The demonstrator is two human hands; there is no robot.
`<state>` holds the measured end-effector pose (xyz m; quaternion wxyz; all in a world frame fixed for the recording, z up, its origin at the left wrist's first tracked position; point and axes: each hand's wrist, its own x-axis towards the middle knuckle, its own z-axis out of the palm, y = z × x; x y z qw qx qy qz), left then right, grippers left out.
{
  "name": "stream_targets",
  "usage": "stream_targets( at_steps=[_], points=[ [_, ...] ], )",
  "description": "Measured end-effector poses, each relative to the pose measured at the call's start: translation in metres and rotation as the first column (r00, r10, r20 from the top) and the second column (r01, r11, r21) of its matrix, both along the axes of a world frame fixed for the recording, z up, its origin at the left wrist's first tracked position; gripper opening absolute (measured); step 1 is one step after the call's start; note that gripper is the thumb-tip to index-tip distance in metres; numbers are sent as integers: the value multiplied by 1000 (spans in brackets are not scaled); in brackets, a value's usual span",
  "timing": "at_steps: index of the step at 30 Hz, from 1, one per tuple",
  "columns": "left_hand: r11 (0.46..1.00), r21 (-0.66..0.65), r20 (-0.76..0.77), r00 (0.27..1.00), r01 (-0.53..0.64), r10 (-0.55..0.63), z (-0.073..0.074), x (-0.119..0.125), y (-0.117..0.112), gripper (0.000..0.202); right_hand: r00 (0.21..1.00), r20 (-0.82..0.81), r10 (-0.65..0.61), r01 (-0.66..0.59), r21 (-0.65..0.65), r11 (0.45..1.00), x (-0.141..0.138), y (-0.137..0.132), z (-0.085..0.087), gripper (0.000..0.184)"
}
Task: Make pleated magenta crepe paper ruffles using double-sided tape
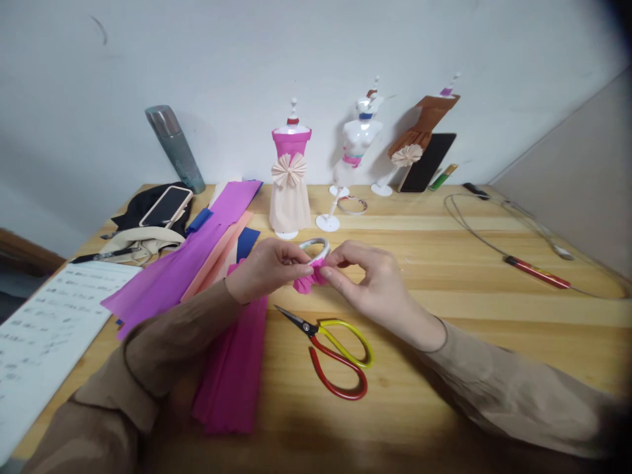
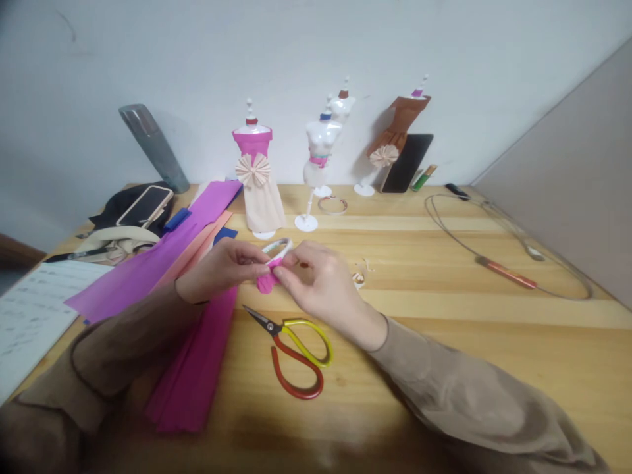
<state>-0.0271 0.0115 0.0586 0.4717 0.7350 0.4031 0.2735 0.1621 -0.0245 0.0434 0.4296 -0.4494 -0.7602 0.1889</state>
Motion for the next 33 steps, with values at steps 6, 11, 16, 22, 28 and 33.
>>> stream_targets(
  at_steps=[6,11,16,22,28,33],
  points=[
    [995,98,-22,999,-27,29,6,5,-9,18,995,-98,-9,2,-69,998,0,3,-7,16],
    [962,270,-103,992,-49,79,7,6,-12,18,996,-89,3,-3,0,1000,0,0,-4,15],
    [893,448,-135,985,-38,110,3,5,-12,15,957,-286,-46,-37,-278,960,-1,4,-9,22],
    [778,628,-183,970,-10,161,1,5,-14,10,978,-203,-48,34,-73,997,-2,2,-13,16],
    [834,551,-157,977,-35,145,4,6,-16,15,999,-17,-29,33,272,962,0,-1,-11,9],
    [811,583,-153,975,-45,163,2,7,-15,16,991,-128,-48,61,107,992,1,2,-11,8]
  ],
)
